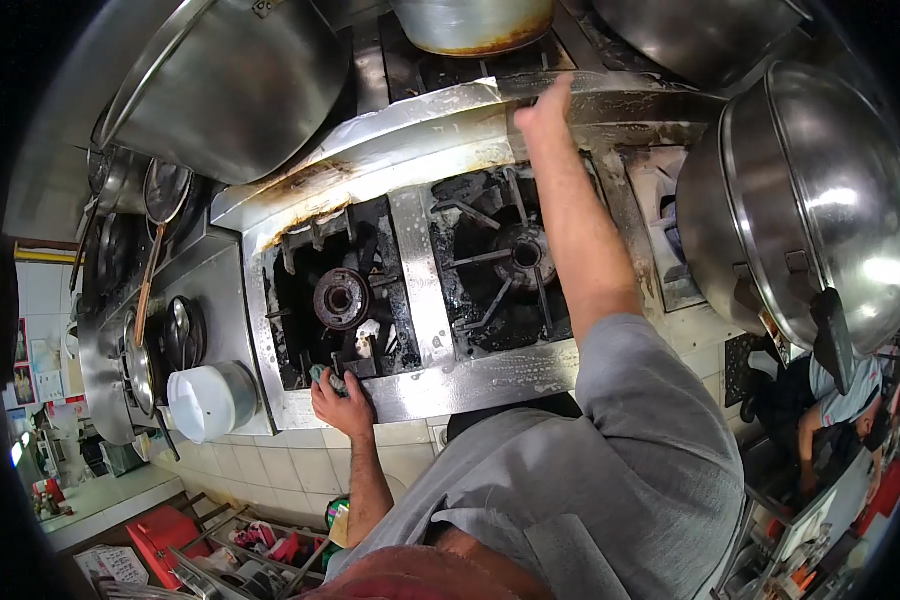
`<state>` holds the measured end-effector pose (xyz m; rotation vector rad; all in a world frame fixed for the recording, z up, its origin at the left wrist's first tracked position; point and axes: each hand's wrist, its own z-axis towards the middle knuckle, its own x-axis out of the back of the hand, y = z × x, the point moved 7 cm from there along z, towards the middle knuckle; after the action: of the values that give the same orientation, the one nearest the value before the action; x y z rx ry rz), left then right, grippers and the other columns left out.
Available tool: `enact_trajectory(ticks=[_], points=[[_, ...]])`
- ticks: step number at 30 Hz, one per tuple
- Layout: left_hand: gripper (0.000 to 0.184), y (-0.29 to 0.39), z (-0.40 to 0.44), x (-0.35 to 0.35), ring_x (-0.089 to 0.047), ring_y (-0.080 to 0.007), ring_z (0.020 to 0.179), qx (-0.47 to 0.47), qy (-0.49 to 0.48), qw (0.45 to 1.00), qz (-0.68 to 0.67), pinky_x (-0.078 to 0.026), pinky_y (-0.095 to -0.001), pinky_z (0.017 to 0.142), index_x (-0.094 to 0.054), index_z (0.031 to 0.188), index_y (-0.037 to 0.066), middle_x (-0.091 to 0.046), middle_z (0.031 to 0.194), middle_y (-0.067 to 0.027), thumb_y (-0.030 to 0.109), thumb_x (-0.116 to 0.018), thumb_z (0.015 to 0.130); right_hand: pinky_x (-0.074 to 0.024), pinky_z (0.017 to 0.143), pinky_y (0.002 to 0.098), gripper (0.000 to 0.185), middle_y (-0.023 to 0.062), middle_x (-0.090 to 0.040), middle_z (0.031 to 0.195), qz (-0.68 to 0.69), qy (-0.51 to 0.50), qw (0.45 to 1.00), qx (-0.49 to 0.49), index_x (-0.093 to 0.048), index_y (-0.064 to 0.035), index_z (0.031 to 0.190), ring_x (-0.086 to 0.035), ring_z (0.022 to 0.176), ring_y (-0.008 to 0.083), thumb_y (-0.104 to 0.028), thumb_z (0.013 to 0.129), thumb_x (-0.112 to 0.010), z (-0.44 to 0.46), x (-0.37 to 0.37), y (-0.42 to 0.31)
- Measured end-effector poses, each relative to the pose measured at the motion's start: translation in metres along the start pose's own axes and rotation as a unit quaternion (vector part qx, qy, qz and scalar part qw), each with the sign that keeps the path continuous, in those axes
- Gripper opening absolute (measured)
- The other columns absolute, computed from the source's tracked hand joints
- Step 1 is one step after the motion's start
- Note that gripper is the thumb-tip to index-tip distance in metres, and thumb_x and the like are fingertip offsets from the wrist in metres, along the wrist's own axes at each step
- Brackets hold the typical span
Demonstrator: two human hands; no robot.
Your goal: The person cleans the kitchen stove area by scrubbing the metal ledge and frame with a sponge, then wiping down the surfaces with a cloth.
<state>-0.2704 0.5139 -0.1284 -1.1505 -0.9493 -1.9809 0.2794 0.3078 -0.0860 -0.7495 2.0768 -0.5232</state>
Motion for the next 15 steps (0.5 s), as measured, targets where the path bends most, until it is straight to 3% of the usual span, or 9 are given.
enact_trajectory(ticks=[2, 4, 5, 8, 9, 10, 13, 15], points=[[0.039, 0.000, 0.000, 0.000, -0.044, -0.0359, 0.114, -0.001, -0.003, 1.000, -0.003, -0.031, -0.0485, 0.097, -0.057, 0.114, 0.012, -0.051, 0.118, -0.0199, 0.033, -0.064, 0.082, -0.0279, 0.102, 0.0593, 0.061, 0.0095, -0.038, 0.140, -0.002, -0.086, 0.996, -0.012, -0.038, -0.0087, 0.135, -0.037, 0.126, 0.0312, -0.053, 0.094, -0.033, 0.002, -0.010, 0.003], [0.039, 0.000, 0.001, 0.001, -0.044, -0.0360, 0.113, 0.001, 0.002, 1.000, -0.012, -0.031, -0.0485, 0.097, -0.058, 0.114, 0.012, -0.051, 0.118, -0.0201, 0.033, -0.064, 0.082, -0.0256, 0.107, 0.0475, 0.072, 0.0063, -0.042, 0.140, 0.009, -0.147, 0.988, -0.048, -0.039, -0.0119, 0.137, -0.039, 0.127, 0.0269, -0.064, 0.091, -0.021, 0.044, 0.004, 0.022], [0.039, -0.001, 0.001, 0.002, -0.044, -0.0361, 0.114, -0.001, 0.000, 1.000, -0.008, -0.031, -0.0485, 0.097, -0.058, 0.114, 0.012, -0.051, 0.118, -0.0201, 0.033, -0.063, 0.082, -0.0231, 0.106, 0.0515, 0.071, 0.0052, -0.040, 0.142, -0.004, -0.165, 0.985, -0.055, -0.040, -0.0124, 0.137, -0.038, 0.129, 0.0278, -0.064, 0.091, -0.023, 0.051, 0.002, 0.024], [0.038, 0.001, 0.002, -0.003, -0.044, -0.0362, 0.114, -0.001, -0.004, 1.000, -0.002, -0.031, -0.0483, 0.097, -0.058, 0.113, 0.012, -0.051, 0.119, -0.0202, 0.033, -0.063, 0.082, -0.0181, 0.106, 0.0567, 0.069, 0.0047, -0.040, 0.142, -0.079, -0.105, 0.987, -0.093, -0.040, -0.0129, 0.137, -0.037, 0.130, 0.0281, -0.061, 0.092, -0.021, -0.031, -0.033, -0.011], [0.038, 0.000, 0.001, 0.000, -0.044, -0.0362, 0.114, -0.002, -0.001, 1.000, -0.003, -0.031, -0.0483, 0.098, -0.058, 0.113, 0.011, -0.051, 0.119, -0.0202, 0.033, -0.063, 0.082, -0.0122, 0.105, 0.0609, 0.068, 0.0044, -0.039, 0.143, -0.072, -0.120, 0.987, -0.077, -0.040, -0.0143, 0.138, -0.033, 0.132, 0.0280, -0.060, 0.092, -0.020, -0.019, -0.034, -0.006], [0.038, 0.001, 0.002, 0.001, -0.044, -0.0362, 0.114, -0.003, 0.002, 1.000, -0.005, -0.031, -0.0483, 0.098, -0.058, 0.113, 0.011, -0.051, 0.119, -0.0202, 0.033, -0.063, 0.082, -0.0122, 0.105, 0.0609, 0.068, 0.0044, -0.039, 0.143, -0.069, -0.122, 0.987, -0.075, -0.040, -0.0143, 0.138, -0.033, 0.132, 0.0280, -0.060, 0.092, -0.020, -0.005, -0.029, 0.005], [0.039, 0.003, 0.004, -0.001, -0.044, -0.0364, 0.114, 0.001, -0.004, 1.000, 0.006, -0.030, -0.0480, 0.098, -0.058, 0.114, 0.011, -0.050, 0.119, -0.0203, 0.033, -0.063, 0.082, 0.0020, 0.106, 0.0597, 0.070, 0.0056, -0.034, 0.147, -0.030, -0.069, 0.990, -0.120, -0.035, -0.0137, 0.141, -0.023, 0.138, 0.0296, -0.060, 0.091, -0.021, 0.002, -0.012, 0.024], [0.039, 0.001, 0.001, -0.001, -0.044, -0.0364, 0.114, 0.006, -0.009, 1.000, 0.006, -0.030, -0.0482, 0.098, -0.057, 0.114, 0.011, -0.050, 0.120, -0.0205, 0.034, -0.063, 0.082, 0.0043, 0.106, 0.0598, 0.070, 0.0053, -0.031, 0.148, -0.007, -0.095, 0.986, -0.140, -0.034, -0.0138, 0.141, -0.021, 0.138, 0.0302, -0.060, 0.091, -0.020, -0.003, -0.020, 0.007]])
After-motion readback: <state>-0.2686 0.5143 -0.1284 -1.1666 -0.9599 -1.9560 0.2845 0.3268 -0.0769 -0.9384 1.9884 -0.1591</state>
